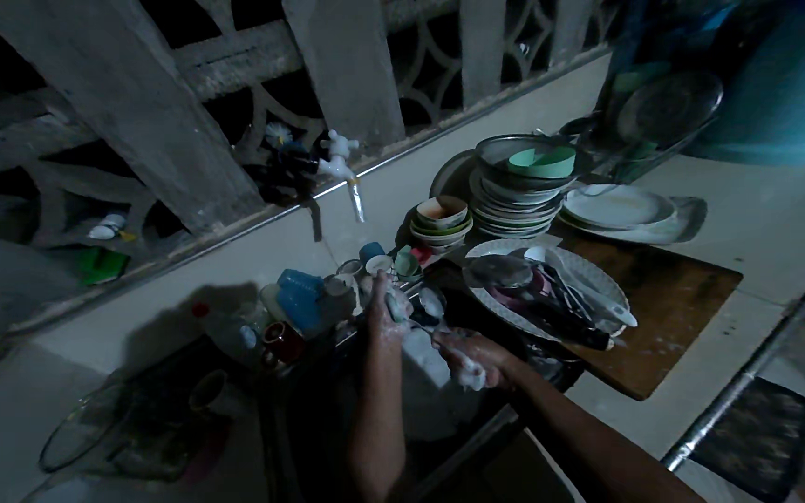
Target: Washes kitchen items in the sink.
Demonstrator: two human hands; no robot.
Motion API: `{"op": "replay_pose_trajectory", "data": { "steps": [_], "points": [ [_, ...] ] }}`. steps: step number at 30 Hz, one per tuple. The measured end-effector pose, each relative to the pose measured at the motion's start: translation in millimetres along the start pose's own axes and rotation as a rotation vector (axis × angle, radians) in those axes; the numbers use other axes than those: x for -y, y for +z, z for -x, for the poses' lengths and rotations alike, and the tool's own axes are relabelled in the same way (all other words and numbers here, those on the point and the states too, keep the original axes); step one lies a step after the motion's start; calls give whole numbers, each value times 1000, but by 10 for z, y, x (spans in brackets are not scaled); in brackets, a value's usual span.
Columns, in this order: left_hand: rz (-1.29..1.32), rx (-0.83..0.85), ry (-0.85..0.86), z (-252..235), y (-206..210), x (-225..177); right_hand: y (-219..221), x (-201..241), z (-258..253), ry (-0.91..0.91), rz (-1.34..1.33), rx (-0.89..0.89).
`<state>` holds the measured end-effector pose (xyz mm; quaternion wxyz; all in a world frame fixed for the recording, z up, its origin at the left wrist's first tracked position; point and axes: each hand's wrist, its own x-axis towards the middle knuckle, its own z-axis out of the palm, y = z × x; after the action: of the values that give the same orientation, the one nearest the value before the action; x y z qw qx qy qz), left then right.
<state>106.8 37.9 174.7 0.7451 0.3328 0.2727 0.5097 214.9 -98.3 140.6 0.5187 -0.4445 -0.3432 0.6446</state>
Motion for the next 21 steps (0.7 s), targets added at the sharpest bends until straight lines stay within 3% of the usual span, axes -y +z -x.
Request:
{"op": "replay_pose_trajectory", "data": {
  "steps": [2, 4, 6, 9, 12, 15, 21],
  "points": [
    [-272, -124, 127, -60, -34, -76, -104, 38, 13, 29, 96, 11],
    [-647, -146, 298, -118, -91, -102, -155, 87, -7, 70, 273, -9],
    [-969, -29, 442, -123, -98, 16, -103, 121, -57, 93, 378, -8],
    [-1304, 119, 419, 90, 145, 206, 102, 153, -146, 56, 435, -13],
    [-1391, 86, 360, 143, 247, 198, 310, 163, -103, 11, 493, -67],
    [-1437, 125, 417, 75, 183, 68, 361, 186, -17, 2, 492, -61],
    [-1439, 312, 722, 4, 90, 71, 272, 408, 56, 45, 470, 21]
  ]
}}
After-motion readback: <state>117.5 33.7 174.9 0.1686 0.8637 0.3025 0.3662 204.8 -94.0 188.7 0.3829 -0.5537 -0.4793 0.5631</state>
